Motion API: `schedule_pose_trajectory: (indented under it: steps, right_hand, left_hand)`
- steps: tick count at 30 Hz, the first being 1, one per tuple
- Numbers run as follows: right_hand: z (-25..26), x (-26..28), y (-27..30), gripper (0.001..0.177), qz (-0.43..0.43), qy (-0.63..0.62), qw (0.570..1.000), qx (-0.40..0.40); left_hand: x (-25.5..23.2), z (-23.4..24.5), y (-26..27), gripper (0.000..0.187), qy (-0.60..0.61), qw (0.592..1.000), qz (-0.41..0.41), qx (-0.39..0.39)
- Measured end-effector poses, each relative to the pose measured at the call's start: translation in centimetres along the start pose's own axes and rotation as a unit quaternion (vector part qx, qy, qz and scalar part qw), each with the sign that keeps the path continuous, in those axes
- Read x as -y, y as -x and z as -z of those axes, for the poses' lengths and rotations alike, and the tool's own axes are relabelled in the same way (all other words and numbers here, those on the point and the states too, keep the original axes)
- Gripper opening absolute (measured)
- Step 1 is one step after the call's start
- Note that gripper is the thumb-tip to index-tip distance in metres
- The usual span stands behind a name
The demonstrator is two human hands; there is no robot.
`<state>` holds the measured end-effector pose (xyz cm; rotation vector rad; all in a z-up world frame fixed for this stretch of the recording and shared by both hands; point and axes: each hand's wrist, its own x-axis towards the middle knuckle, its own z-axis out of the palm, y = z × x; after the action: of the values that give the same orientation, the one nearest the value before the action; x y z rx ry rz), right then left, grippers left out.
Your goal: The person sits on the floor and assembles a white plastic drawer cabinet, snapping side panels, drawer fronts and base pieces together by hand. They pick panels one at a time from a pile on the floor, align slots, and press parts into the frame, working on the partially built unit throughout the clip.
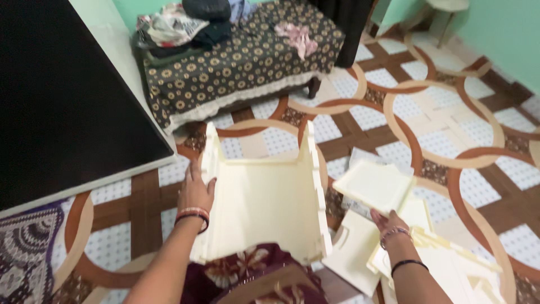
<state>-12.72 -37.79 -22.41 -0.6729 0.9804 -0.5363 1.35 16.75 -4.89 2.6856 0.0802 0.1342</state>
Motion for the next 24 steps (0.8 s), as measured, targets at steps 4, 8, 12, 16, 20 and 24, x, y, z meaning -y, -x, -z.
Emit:
schedule_pose_trajectory:
  steps: [4, 8, 12, 16, 20, 24]
  right_hand:
    - [9.2, 0.2, 2.8, 0.041, -0.047, 0.01, 0.996, -0.074]
    - [13.9, 2.2, 4.6, 0.043, -0.069, 0.026, 0.991, -0.115]
    - [17.5, 3.8, 6.6, 0.046, -0.092, 0.055, 0.985, -0.137]
    - [18.9, 5.3, 7.1, 0.048, -0.101, 0.089, 0.981, -0.138]
    - [18.7, 6.2, 6.3, 0.051, -0.093, 0.137, 0.98, -0.112]
    - [15.1, 5.6, 4.9, 0.053, -0.062, 0.211, 0.974, -0.047]
  left_hand:
    - [0.4, 0.6, 1.8, 0.098, 0.004, 0.996, -0.084, -0.03]
    - [1.7, 1.3, 1.9, 0.107, -0.057, 0.996, -0.056, 0.047]
    - [2.8, 2.3, 2.7, 0.112, -0.085, 0.992, -0.021, 0.093]
    - [3.2, 2.2, 3.4, 0.114, -0.069, 0.994, -0.015, 0.087]
    - [4.1, 1.3, 5.0, 0.107, -0.048, 0.995, -0.025, 0.087]
    - [4.4, 0.2, 6.3, 0.091, 0.012, 0.998, -0.039, 0.038]
